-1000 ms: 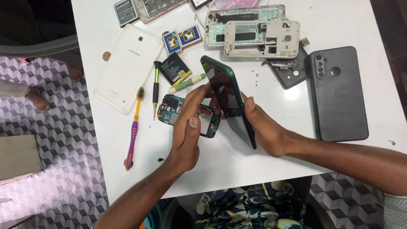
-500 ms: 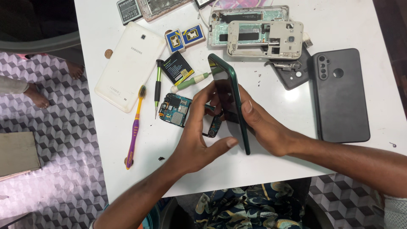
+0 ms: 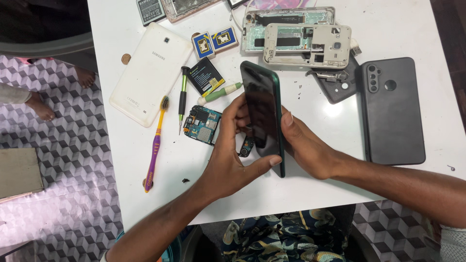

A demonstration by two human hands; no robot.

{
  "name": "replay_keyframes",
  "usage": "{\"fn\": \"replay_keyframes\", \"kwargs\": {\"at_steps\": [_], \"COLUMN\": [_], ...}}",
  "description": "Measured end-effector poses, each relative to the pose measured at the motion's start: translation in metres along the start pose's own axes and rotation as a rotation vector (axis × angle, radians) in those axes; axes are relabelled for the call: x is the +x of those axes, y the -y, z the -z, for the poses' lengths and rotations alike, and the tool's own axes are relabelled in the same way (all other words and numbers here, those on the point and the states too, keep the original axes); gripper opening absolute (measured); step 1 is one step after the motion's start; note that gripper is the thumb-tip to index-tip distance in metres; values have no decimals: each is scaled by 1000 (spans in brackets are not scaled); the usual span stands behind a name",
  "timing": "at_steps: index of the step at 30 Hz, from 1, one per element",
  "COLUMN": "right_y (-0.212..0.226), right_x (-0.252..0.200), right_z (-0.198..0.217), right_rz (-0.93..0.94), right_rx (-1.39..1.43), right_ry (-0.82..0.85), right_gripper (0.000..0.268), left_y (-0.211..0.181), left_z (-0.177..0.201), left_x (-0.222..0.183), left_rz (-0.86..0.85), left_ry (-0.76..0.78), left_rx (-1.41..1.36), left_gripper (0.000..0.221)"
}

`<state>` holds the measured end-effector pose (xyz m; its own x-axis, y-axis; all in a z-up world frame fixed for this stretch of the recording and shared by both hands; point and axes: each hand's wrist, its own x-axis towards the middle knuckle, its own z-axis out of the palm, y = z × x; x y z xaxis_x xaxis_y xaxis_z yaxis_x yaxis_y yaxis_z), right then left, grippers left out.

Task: The person uses a screwdriver to tighten screws on the side of a green smartphone. They then rotate the phone to inspect the screen and back, and use a small tool to press along the device's edge.

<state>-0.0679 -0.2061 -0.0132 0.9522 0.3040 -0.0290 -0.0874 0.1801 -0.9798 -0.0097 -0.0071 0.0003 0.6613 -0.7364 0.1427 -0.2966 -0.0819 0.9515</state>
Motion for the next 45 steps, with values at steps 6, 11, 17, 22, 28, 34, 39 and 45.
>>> {"fn": "replay_keyframes", "kwargs": {"at_steps": [6,11,17,22,28,34,39,45], "right_y": [1,10,18,16,21,36,39,29], "right_x": [9,14,13,13,16,15,10,12], "right_z": [-4,0,-4,1,19,24,23,25], "right_rz": [1,-103,-109,-101,222,194,144,127], "right_rx": [281,497,559,542,153,255,355,471], "right_ry": [-176,-416,-382,-306,-398,-430,-360,-340], "right_gripper": [81,68,64,63,74,75,70,68], "left_y": [9,4,-1,-4,-33,-48,-38,-37], "left_z": [-5,0,-1,-3,16,10,3,6], "left_x": [4,8,5,5,6,4,2,1], "left_rz": [39,122,127,134,114,-394,-401,-345], "left_ry": [-86,-85,-67,-114,-147,-109,-93,-39], "left_rx": [-320,-393,-426,-389,17,702,589,614], "left_gripper": [89,83,76,70,55,56,59,58]}}
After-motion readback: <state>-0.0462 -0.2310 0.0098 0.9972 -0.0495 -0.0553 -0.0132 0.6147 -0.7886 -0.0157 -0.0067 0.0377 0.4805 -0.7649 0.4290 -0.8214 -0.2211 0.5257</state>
